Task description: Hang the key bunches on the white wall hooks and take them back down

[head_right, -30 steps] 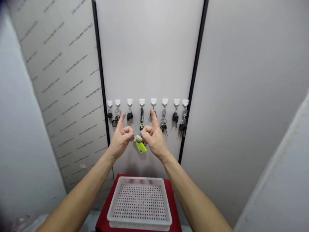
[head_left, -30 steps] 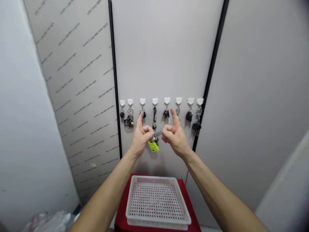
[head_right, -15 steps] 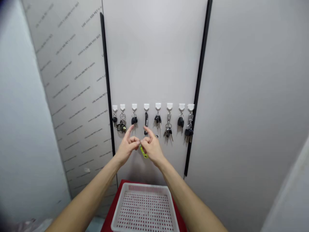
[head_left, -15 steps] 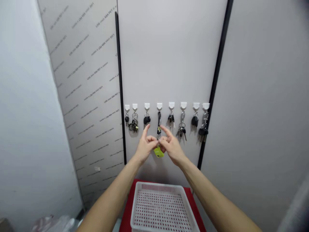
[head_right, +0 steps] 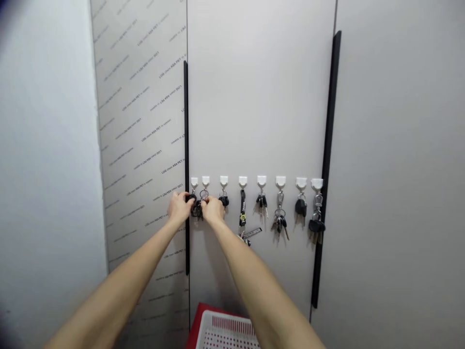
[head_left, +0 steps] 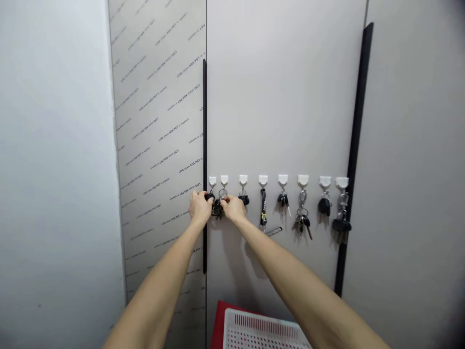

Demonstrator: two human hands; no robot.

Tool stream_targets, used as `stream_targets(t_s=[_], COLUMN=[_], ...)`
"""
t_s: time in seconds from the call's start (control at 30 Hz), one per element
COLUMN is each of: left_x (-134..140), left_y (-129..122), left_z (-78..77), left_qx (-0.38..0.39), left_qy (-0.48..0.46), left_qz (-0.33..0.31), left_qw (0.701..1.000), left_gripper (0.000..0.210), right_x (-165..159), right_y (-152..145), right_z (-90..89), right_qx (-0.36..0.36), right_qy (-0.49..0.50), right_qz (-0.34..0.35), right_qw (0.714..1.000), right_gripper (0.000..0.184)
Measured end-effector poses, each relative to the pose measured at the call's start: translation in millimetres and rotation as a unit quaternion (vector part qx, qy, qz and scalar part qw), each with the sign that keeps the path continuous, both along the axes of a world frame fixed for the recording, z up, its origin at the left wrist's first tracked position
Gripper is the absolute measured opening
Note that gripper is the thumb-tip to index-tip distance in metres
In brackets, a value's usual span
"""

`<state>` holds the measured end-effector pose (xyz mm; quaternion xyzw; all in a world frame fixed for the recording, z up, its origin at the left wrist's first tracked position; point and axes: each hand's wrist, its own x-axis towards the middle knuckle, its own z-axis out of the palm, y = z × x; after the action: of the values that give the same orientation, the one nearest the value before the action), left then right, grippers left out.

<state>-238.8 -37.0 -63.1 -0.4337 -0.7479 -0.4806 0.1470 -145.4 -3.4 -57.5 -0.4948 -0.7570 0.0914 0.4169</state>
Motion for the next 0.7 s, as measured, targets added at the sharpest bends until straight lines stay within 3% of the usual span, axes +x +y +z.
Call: stream_targets(t_s=[0.07, 0.2, 0.37, 0.47, 0.57, 0.63, 0.7], left_x=[2, 0, -14, -14, -5, 5, 18], left_y=[0, -1, -8, -13, -21, -28, -37], left_z=[-0.3, 10.0, 42.6, 50.5, 34.2, 8.8, -26.7], left_qx=[-0.024, -0.05, 0.026, 0.012, -0.031, -0.054, -0.089], left_qy=[0.013, -0.044, -0.042, 0.002, 0.018, -0.003, -0.034], left_qz=[-0.001, -0.035, -0.028, -0.093, -0.183, -0.248, -0.321], left_qw=[1.0, 0.997, 0.998, 0.996, 0.982, 0.967, 0.942], left_gripper=[0.027, 0.024, 0.026, 0.024, 0.021, 0.02, 0.022], right_x=[-1, 6, 3, -3, 4, 17, 36], right_y=[1, 0, 2, 1, -6, -15, -27], right_z=[1.3, 8.1, 38.8, 55.9, 51.0, 29.8, -4.2], right_qx=[0.002, 0.043, 0.103, 0.131, 0.13, 0.115, 0.082], right_qy=[0.017, 0.067, 0.107, 0.11, 0.09, 0.061, 0.024], right_qz=[-0.009, -0.007, 0.034, 0.088, 0.159, 0.212, 0.262], right_qw=[1.0, 0.997, 0.988, 0.981, 0.974, 0.969, 0.961], right_gripper=[0.022, 0.023, 0.023, 0.022, 0.02, 0.019, 0.018])
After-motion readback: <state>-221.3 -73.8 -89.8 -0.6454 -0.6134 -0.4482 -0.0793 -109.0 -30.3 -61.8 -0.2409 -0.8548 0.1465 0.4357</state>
